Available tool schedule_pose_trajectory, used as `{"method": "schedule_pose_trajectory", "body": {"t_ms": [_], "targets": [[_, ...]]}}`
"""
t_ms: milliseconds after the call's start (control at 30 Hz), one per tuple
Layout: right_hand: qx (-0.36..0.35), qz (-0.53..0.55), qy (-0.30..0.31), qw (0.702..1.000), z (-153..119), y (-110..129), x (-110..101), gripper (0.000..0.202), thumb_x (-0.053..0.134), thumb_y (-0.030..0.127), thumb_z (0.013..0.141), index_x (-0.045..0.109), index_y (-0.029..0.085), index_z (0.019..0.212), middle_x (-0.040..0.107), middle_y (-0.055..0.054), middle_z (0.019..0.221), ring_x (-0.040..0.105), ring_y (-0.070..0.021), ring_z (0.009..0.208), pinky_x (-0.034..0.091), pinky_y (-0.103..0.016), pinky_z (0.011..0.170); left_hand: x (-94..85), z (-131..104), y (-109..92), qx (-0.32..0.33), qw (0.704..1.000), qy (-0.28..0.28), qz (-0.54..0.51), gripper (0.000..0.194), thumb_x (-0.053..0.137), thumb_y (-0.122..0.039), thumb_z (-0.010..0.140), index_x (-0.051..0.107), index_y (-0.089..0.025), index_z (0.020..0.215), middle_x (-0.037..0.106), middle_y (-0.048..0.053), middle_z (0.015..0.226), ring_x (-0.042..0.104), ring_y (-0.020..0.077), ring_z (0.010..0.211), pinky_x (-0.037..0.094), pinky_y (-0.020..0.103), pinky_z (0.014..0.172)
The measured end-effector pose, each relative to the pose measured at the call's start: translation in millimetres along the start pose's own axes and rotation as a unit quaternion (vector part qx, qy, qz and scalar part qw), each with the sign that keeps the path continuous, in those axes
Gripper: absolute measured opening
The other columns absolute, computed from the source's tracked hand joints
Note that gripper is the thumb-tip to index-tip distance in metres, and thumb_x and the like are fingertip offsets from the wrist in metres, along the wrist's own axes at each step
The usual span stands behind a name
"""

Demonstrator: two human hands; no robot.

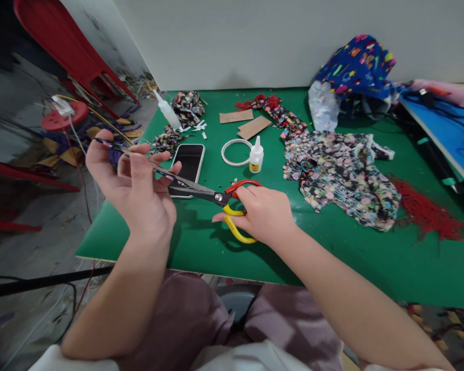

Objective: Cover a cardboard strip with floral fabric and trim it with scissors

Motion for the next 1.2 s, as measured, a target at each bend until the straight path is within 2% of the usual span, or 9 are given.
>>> {"method": "schedule_pose_trajectory", "body": {"t_ms": [500,633,700,800,867,1000,1100,1200], "targets": [[-0.005,0.002,-0.012,1.000,-0.1,1.2,-1.9,0.067,0.028,0.076,0.075,0.056,0.017,0.059,0.050,-0.002,0.047,0.047,-0.0127,0.047,0.021,-0.024,0.048,0.0,0.8,3.0,-0.001,1.000,0.001,0.002,0.045,0.057,-0.047,0.080,0.037,-0.039,0.120,0.056,0.000,0.110,0.065,0.0158,0.089,0.058,0.026,0.066],[0.031,0.055,-0.010,0.998,0.0,-6.6,-1.4,0.066,0.029,0.075,0.075,0.054,0.017,0.057,0.049,-0.001,0.046,0.042,-0.0111,0.044,0.022,-0.024,0.047,0.3,1.2,5.1,-0.017,0.998,0.001,-0.061,0.045,0.061,-0.041,0.079,0.039,-0.037,0.118,0.056,-0.001,0.110,0.064,0.0151,0.087,0.057,0.029,0.072],[0.077,0.105,-0.002,0.991,-0.2,-16.1,0.3,0.065,0.030,0.074,0.076,0.055,0.017,0.060,0.051,0.000,0.047,0.041,-0.0103,0.043,0.023,-0.024,0.047,2.7,0.9,5.1,-0.044,0.993,0.010,-0.111,0.041,0.060,-0.038,0.080,0.041,-0.037,0.116,0.057,-0.001,0.110,0.064,0.0154,0.088,0.056,0.031,0.076],[0.136,0.149,0.017,0.979,-1.1,-27.3,4.9,0.061,0.035,0.074,0.075,0.056,0.017,0.065,0.054,0.000,0.051,0.045,-0.0106,0.045,0.025,-0.023,0.047,9.8,-1.1,8.7,-0.133,0.975,0.035,-0.172,0.034,0.052,-0.035,0.085,0.044,-0.036,0.118,0.059,-0.001,0.111,0.063,0.0168,0.093,0.054,0.032,0.080],[0.148,0.145,0.032,0.978,-1.1,-28.7,7.5,0.058,0.041,0.075,0.071,0.055,0.018,0.067,0.055,0.000,0.055,0.048,-0.0120,0.048,0.026,-0.023,0.048,15.4,-2.7,12.2,-0.197,0.955,0.054,-0.214,0.034,0.043,-0.033,0.089,0.044,-0.034,0.123,0.059,0.001,0.114,0.063,0.0159,0.094,0.054,0.030,0.079],[0.130,0.129,0.085,0.979,-0.1,-22.6,15.8,0.056,0.048,0.073,0.068,0.056,0.019,0.081,0.058,-0.001,0.063,0.052,-0.0150,0.055,0.031,-0.023,0.051,25.2,-8.4,27.0,-0.326,0.906,0.088,-0.255,0.037,0.031,-0.033,0.093,0.044,-0.027,0.127,0.062,0.004,0.113,0.065,0.0117,0.083,0.055,0.021,0.065],[0.115,0.122,0.138,0.976,-0.1,-19.2,24.2,0.054,0.046,0.071,0.071,0.055,0.020,0.085,0.059,-0.002,0.067,0.054,-0.0161,0.058,0.031,-0.024,0.052,24.6,-8.5,32.6,-0.351,0.897,0.091,-0.254,0.037,0.030,-0.032,0.093,0.046,-0.025,0.126,0.065,0.004,0.108,0.066,0.0102,0.077,0.054,0.018,0.061],[0.134,0.082,0.206,0.966,-3.2,-24.0,35.4,0.052,0.038,0.070,0.076,0.053,0.020,0.069,0.059,-0.003,0.063,0.055,-0.0170,0.058,0.026,-0.025,0.050,21.2,-6.3,32.6,-0.340,0.904,0.091,-0.242,0.035,0.032,-0.035,0.093,0.047,-0.026,0.123,0.066,0.002,0.105,0.066,0.0091,0.071,0.052,0.017,0.057]]}}
Point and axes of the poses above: each hand's wrist, its own z-axis towards the middle knuckle, its own x-axis out of the palm, y = z × x, the point moved 9 cm from there along z, towards the middle knuckle
